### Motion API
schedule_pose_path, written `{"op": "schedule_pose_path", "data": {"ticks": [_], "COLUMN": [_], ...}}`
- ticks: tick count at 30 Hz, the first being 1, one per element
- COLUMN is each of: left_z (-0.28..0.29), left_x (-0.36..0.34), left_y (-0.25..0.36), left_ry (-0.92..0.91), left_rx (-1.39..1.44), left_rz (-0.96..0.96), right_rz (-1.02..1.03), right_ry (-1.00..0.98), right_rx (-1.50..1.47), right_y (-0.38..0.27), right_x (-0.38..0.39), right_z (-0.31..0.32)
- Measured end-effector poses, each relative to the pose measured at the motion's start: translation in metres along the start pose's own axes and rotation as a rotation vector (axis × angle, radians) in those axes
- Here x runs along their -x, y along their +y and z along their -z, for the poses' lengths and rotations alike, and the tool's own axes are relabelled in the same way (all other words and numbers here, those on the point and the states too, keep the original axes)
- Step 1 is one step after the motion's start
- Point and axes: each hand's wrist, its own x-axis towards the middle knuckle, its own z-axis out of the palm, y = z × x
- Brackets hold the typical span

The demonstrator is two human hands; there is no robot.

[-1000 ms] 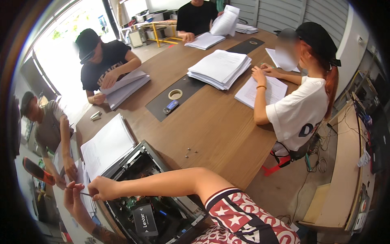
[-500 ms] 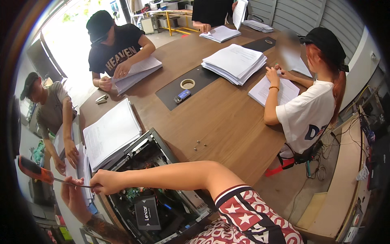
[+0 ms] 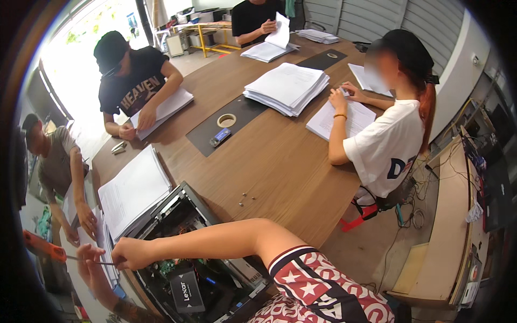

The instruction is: The person works on the internal components of an open computer tower at a table, using a screwdriver to tighten screws on various internal hardware parts while several other people sit around the same table handling stacks of paper.

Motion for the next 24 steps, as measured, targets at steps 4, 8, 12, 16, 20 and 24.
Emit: {"op": "schedule_pose_path", "data": {"ticks": [4,8,12,16,20,24], "left_z": [-0.009,0.007,0.02,0.013,0.005,0.001], "left_x": [0.007,0.003,0.004,0.002,0.007,0.005], "left_y": [0.031,0.012,-0.003,0.001,0.018,0.016], "left_ry": [-0.058,0.017,0.119,0.151,0.086,0.072], "left_rx": [-0.079,-0.18,-0.172,-0.273,-0.185,-0.218], "left_rz": [0.145,0.191,0.21,0.191,0.073,0.186], "right_rz": [0.016,0.038,-0.01,-0.006,0.003,-0.06], "right_ry": [-0.086,-0.045,-0.015,0.001,0.023,0.049], "right_rx": [0.022,0.057,0.026,0.074,0.076,0.076], "right_y": [0.014,0.021,0.001,0.003,0.002,0.01], "right_x": [-0.003,-0.003,0.001,0.0,-0.005,-0.001], "right_z": [-0.01,-0.014,-0.005,-0.004,-0.009,-0.009]}}
